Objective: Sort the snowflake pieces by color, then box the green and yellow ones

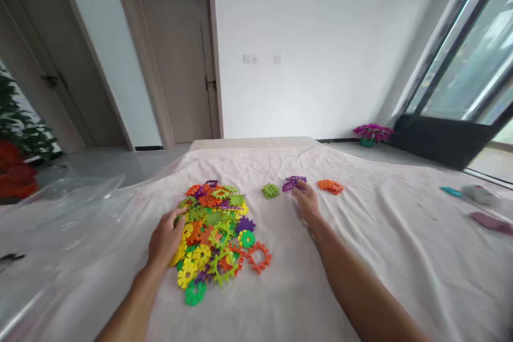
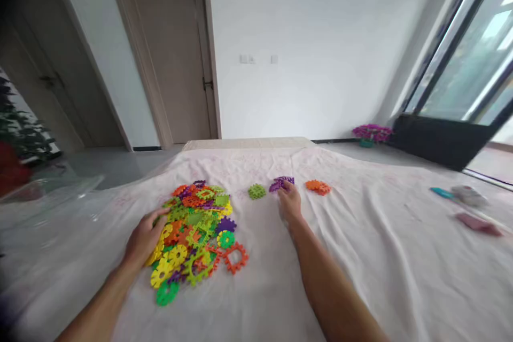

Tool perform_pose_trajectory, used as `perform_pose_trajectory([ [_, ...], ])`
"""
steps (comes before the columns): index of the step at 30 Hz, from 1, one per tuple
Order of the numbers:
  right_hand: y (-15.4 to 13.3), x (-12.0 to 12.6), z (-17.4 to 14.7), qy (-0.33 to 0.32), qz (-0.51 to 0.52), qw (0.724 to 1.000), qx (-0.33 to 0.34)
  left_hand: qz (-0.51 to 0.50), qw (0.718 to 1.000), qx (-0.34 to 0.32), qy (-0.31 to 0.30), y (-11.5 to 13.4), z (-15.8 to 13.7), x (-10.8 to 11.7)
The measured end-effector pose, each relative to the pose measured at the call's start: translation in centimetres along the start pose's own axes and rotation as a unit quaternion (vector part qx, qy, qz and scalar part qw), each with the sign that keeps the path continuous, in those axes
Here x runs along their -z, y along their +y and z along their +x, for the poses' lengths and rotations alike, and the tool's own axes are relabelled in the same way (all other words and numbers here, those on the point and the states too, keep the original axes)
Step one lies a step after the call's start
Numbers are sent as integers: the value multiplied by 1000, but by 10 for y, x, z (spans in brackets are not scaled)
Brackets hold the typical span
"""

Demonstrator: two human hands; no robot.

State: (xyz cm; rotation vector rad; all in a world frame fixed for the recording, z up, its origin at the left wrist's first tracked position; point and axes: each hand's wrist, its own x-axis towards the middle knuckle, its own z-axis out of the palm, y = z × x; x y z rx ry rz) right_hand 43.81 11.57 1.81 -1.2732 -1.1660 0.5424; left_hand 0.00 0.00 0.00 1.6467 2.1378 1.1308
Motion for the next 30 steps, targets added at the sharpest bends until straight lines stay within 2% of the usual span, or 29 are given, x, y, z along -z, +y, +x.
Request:
perform_pose_trajectory([
  [3, 3, -5, 0, -18, -3, 1000, -22, 1, 1000, -2, 2, 2, 1, 0],
  [6, 8, -7, 0, -49, -16, 999, -12, 5, 1000, -3, 9, 4, 1, 0],
  [10, 14, -7, 1, -83, -56, 991, 85, 11, 1000, -6, 12, 6, 0, 0],
  [13, 14, -4, 0, -106, -131, 972, 161, 18, 1000, -4, 12, 7, -1, 1],
  [15, 14, -2, 0, -109, -185, 958, 188, 20, 1000, -3, 14, 8, -1, 1],
  [22, 14, 3, 2, -105, -266, 938, 198, 15, 1000, 1, 8, 9, -1, 2],
  [27, 13, 2, 2, -143, -246, 938, 200, 14, 1000, -2, 11, 8, -1, 2],
  [30, 11, 0, 2, -143, -211, 951, 173, 17, 1000, -6, 14, 8, -1, 2],
])
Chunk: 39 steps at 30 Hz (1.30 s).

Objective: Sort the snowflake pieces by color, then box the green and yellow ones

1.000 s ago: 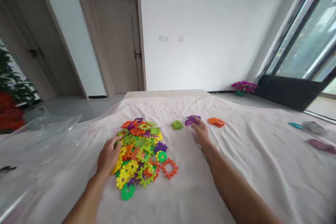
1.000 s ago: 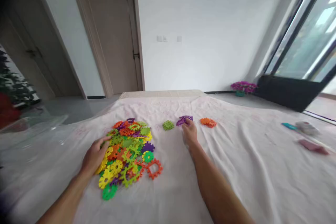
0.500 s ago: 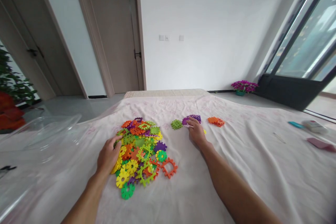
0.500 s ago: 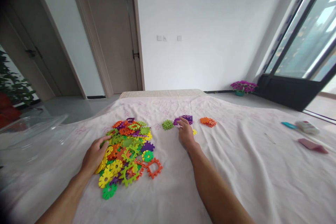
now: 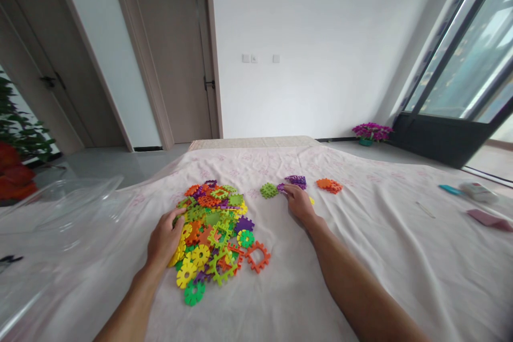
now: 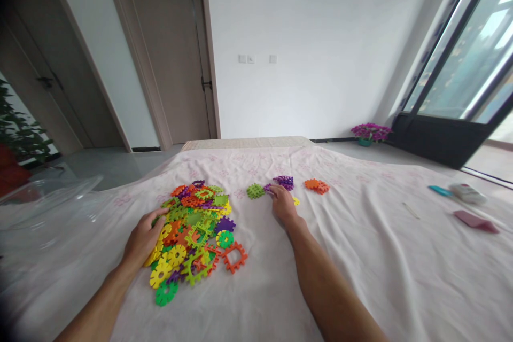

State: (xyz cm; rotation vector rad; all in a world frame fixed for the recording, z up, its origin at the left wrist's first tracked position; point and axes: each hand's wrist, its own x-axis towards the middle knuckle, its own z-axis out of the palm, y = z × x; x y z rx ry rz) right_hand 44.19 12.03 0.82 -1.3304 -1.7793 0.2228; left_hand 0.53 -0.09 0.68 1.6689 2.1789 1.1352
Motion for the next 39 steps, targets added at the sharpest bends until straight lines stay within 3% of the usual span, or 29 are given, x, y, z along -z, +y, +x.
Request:
perform_pose_trajectory([
  [2, -2, -1, 1, 21, 55, 997, -59, 1, 1000, 0, 1, 0, 0, 0],
  [4, -5, -3, 2, 38, 172, 975, -137, 0, 1000, 3, -1, 0, 0, 0],
  [7, -9, -4, 6, 66, 399, 885, -230, -3, 1000, 5, -3, 0, 0, 0],
  [9, -11, -4, 10, 90, 491, 826, -262, -4, 1000, 4, -4, 0, 0, 1],
  [11, -11, -4, 12, 107, 517, 803, -277, -4, 1000, 4, -5, 0, 0, 0],
  [13, -10, -4, 12, 112, 503, 809, -282, -3, 1000, 6, -5, 0, 0, 1],
  [19, -7, -6, 7, 95, 373, 888, -251, -3, 1000, 6, -7, 4, -2, 3],
  [25, -17, 0, 4, 121, 321, 914, -217, -6, 1000, 5, -7, 2, -1, 2],
  [27, -27, 3, 2, 77, 327, 918, -212, -5, 1000, 6, -8, 2, -1, 1],
  [32, -60, -1, -8, -128, 304, 928, -172, -13, 1000, -2, -8, 4, -2, 3],
  [36, -85, -9, -17, -262, 203, 942, -59, -10, 1000, 2, -9, 4, -1, 3],
  [39, -102, -14, -24, -295, 109, 949, 26, -10, 1000, 3, -11, 3, -1, 2],
])
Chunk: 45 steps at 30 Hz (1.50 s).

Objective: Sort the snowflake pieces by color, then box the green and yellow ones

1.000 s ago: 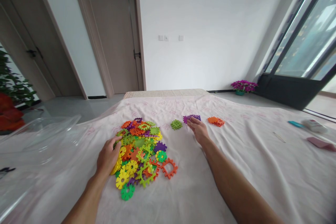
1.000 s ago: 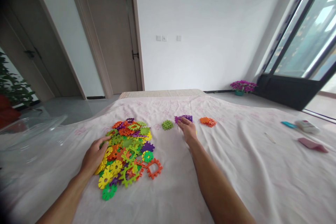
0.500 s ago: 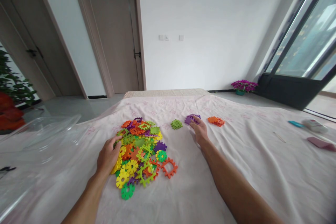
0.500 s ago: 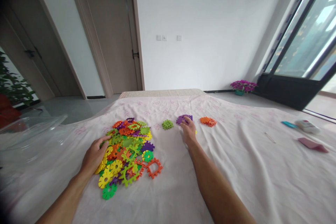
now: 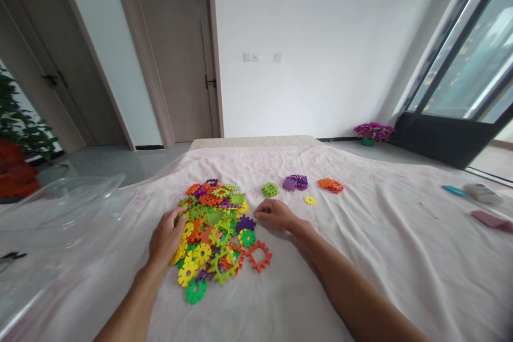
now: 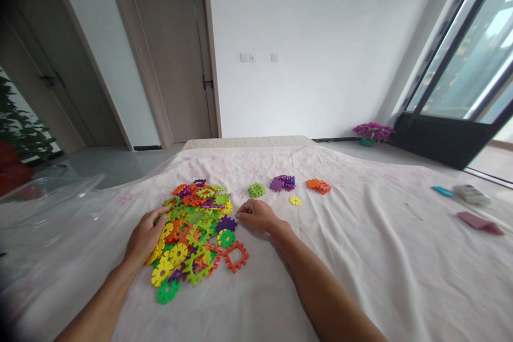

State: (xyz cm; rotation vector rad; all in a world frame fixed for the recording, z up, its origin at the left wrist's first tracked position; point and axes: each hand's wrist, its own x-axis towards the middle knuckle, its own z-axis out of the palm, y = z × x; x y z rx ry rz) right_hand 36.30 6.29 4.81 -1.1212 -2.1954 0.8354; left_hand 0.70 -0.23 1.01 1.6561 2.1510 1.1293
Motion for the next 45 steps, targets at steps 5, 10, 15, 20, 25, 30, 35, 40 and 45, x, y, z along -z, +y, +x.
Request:
perform_pose_trajectory([
  [5, -11, -15, -1, -2, -41, 999, -6, 2, 1000, 6, -1, 0, 0, 0],
  [10, -4, -17, 3, 30, 50, 998, -29, 4, 1000, 2, 2, 0, 0, 0],
  [15, 8, -12, 7, 129, 144, 979, -57, 10, 1000, 2, 5, -1, 0, 0],
  [20, 23, -1, 11, 244, 240, 937, -67, 8, 1000, -4, 8, -3, 1, -1],
  [25, 39, 20, 9, 352, 244, 902, -59, 16, 1000, -4, 11, -4, 1, -2],
  [30, 65, 39, 5, 433, 122, 890, -77, 17, 1000, -2, 15, -4, 1, -2],
  [35, 86, 47, 3, 443, 11, 890, -111, 13, 1000, -2, 6, -5, 1, -3],
  [40, 95, 48, -1, 399, -105, 904, -114, 5, 1000, 3, -1, -1, 0, 0],
  [45, 96, 47, -3, 401, -148, 898, -108, 4, 1000, 9, 1, 1, -1, 0],
])
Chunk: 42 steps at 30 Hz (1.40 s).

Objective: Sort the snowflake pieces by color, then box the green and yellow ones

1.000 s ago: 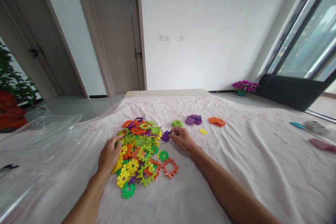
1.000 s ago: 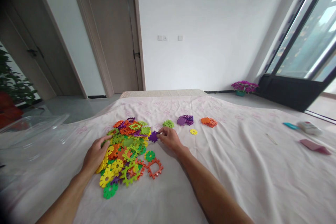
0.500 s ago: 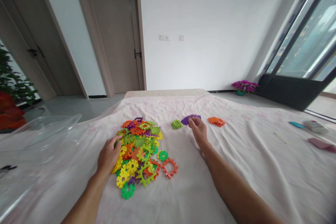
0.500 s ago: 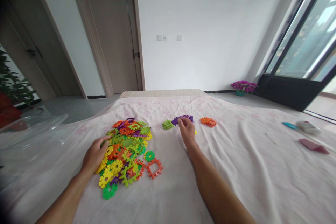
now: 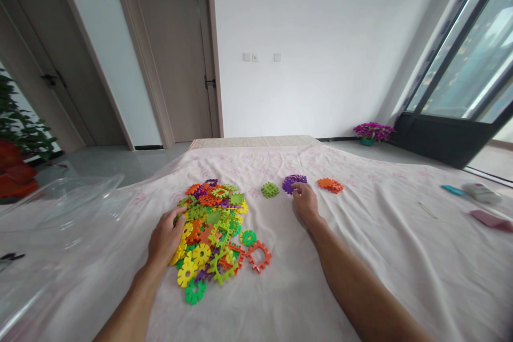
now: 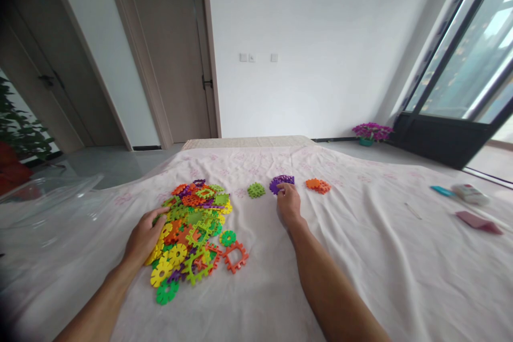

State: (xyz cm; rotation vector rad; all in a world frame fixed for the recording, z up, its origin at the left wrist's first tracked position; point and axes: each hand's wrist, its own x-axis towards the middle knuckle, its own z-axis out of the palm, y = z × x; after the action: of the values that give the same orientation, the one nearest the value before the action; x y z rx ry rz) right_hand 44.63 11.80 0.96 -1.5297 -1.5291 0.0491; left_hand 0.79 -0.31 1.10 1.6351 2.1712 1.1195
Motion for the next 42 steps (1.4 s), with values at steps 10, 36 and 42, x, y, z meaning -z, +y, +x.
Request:
perform_pose_trajectory([
  [10, -52, 7, -11, -87, 69, 991, 74, 0, 1000, -5, -1, -2, 0, -1],
  [36, -103, -1, -43, -462, 241, 853, -3, 7, 1000, -10, 8, 0, 1, -1],
  [42, -73, 7, -21, -384, 231, 892, -60, 12, 1000, -14, 16, 0, 1, -1],
])
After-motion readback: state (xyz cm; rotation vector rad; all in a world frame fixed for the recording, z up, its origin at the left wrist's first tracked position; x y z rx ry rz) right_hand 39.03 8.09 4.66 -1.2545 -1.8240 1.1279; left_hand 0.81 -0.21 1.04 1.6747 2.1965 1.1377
